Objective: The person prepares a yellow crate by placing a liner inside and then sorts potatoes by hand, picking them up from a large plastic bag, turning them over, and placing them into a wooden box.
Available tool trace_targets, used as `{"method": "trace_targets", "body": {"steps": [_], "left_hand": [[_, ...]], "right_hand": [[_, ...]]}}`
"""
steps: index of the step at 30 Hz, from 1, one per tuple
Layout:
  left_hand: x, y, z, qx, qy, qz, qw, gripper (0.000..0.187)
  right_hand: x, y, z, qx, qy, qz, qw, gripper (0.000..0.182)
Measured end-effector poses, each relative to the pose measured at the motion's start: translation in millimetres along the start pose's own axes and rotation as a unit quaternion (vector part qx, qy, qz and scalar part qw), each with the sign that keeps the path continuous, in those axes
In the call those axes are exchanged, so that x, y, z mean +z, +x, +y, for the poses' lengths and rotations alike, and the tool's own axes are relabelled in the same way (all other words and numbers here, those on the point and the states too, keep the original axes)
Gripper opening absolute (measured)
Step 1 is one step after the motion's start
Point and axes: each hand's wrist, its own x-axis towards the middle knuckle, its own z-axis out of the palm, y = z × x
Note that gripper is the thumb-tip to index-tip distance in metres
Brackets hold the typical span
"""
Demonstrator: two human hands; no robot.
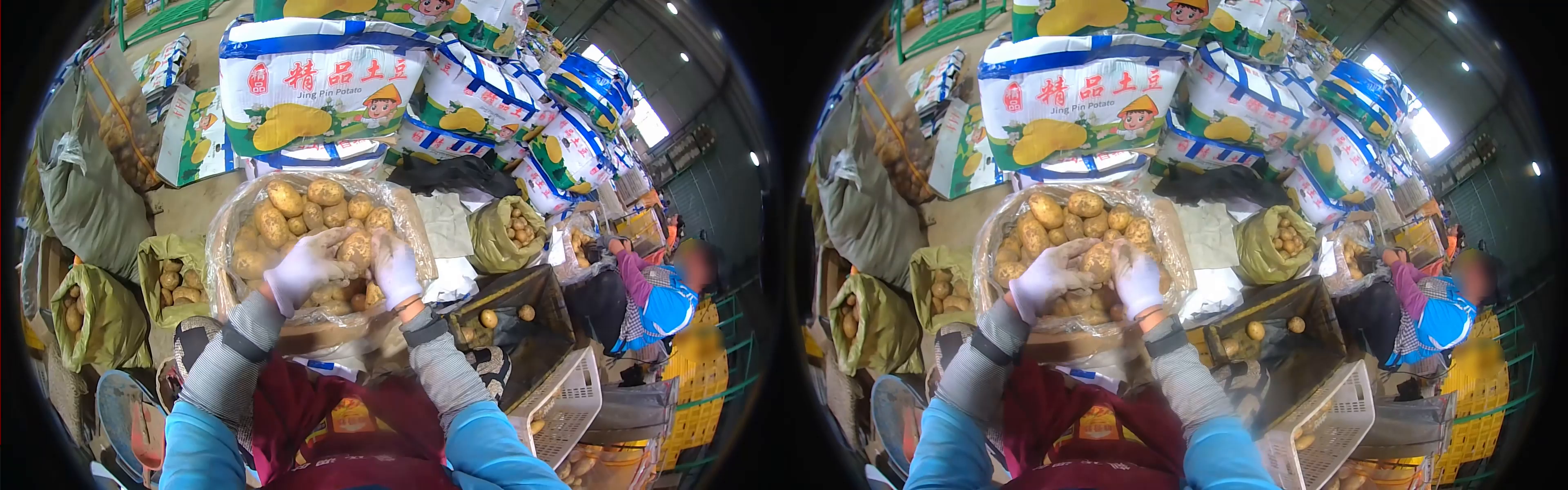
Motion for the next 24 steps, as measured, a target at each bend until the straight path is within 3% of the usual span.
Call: {"method": "trace_targets", "body": {"steps": [1, 3, 5, 8, 10, 11, 13, 15, 17, 19, 22, 24], "left_hand": [[1, -3, 7, -0.019, -0.014, -0.003, 1.000, 0.068], [2, -8, 17, -0.056, -0.041, -0.006, 0.998, 0.063], [-3, -10, 11, 0.020, 0.005, -0.023, 1.000, 0.057], [-23, -2, -14, 0.167, 0.210, -0.009, 0.963, 0.045], [-33, 0, -22, 0.272, 0.422, 0.022, 0.865, 0.040], [-36, 0, -22, 0.322, 0.536, 0.039, 0.779, 0.038], [-36, 5, -27, 0.324, 0.589, 0.062, 0.737, 0.038], [-33, 8, -31, 0.202, 0.443, 0.072, 0.870, 0.041], [-22, 5, -22, 0.021, 0.179, 0.095, 0.979, 0.043], [-9, 3, -15, -0.065, 0.028, 0.113, 0.991, 0.044], [-2, 3, -24, -0.013, 0.052, 0.145, 0.988, 0.046], [-12, 10, -41, -0.003, 0.032, 0.146, 0.989, 0.052]], "right_hand": [[-1, 2, 3, 0.069, 0.095, -0.019, 0.993, 0.034], [6, 10, 14, 0.050, 0.200, -0.017, 0.978, 0.026], [16, 18, 23, -0.123, 0.219, 0.025, 0.968, 0.024], [17, 13, 9, -0.089, 0.470, -0.028, 0.878, 0.042], [8, -9, -21, -0.168, 0.267, -0.053, 0.948, 0.054], [11, -11, -22, -0.197, 0.179, -0.039, 0.963, 0.059], [18, -12, -22, -0.229, 0.080, -0.007, 0.970, 0.065], [19, -13, -28, -0.241, 0.060, 0.016, 0.969, 0.067], [14, -17, -31, -0.230, -0.037, 0.019, 0.972, 0.050], [13, -19, -32, -0.241, -0.088, 0.042, 0.966, 0.040], [14, -16, -29, -0.263, -0.072, 0.082, 0.959, 0.029], [19, -11, -24, -0.178, 0.013, 0.099, 0.979, 0.027]]}}
